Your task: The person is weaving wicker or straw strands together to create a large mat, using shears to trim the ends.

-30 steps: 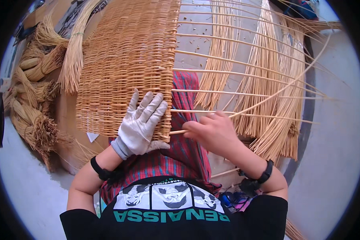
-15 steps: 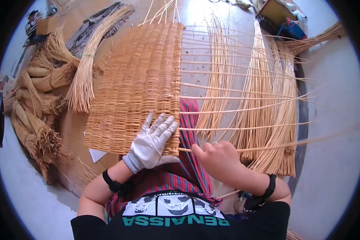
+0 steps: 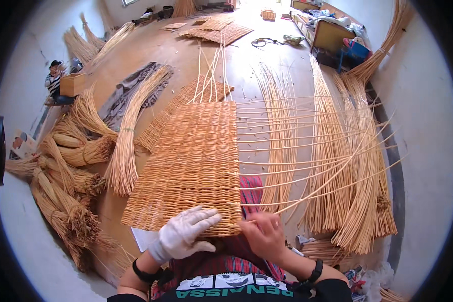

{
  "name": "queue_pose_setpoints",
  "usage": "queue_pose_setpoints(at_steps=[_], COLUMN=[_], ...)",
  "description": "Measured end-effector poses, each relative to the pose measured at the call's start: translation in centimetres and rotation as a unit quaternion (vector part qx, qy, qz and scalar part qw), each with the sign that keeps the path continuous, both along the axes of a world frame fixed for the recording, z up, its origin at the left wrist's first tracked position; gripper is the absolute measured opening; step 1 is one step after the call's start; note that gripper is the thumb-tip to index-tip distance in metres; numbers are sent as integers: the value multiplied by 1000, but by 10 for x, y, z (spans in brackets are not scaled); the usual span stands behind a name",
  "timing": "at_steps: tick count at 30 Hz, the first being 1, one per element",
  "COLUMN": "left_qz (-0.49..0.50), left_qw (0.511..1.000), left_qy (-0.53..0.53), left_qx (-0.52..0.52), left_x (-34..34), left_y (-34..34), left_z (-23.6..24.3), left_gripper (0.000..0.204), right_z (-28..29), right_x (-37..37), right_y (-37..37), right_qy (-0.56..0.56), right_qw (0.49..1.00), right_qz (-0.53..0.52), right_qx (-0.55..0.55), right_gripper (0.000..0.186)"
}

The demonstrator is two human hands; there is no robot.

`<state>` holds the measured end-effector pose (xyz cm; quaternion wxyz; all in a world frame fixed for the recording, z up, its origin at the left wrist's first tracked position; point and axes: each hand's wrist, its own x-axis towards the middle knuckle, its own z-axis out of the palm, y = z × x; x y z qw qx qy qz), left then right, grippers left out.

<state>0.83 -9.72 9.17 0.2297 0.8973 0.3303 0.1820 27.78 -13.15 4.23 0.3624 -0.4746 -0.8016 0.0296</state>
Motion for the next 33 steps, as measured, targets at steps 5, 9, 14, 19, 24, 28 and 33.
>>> queue_pose_setpoints(at_steps=[5, 9, 14, 19, 24, 28, 33], left_qz=[76, 208, 310, 362, 355, 402, 379], left_qw=[996, 974, 946, 929, 922, 866, 851], left_qy=[-39, -38, -27, -58, -152, -293, -359], left_qx=[26, 87, 90, 47, -1, -46, -55], left_x=[-52, -90, -131, -139, -151, -174, -166], left_y=[-1, -15, -38, -50, -52, -58, 3], left_z=[15, 16, -10, -53, -76, -100, -113], left_gripper=[64, 58, 71, 86, 110, 126, 90], right_z=[-46, -107, -103, -114, -145, -91, -51], right_x=[-15, -33, -46, -66, -87, -51, -26], right_y=[-50, -52, -47, -34, -30, -23, -44], right_qy=[-1, -67, -72, -61, -162, 49, 176], right_qw=[960, 915, 881, 953, 919, 896, 899], right_qz=[217, 316, 273, 227, 280, 343, 157], right_qx=[-176, -241, -379, -190, -224, -277, -369], right_gripper=[23, 29, 34, 36, 47, 44, 30])
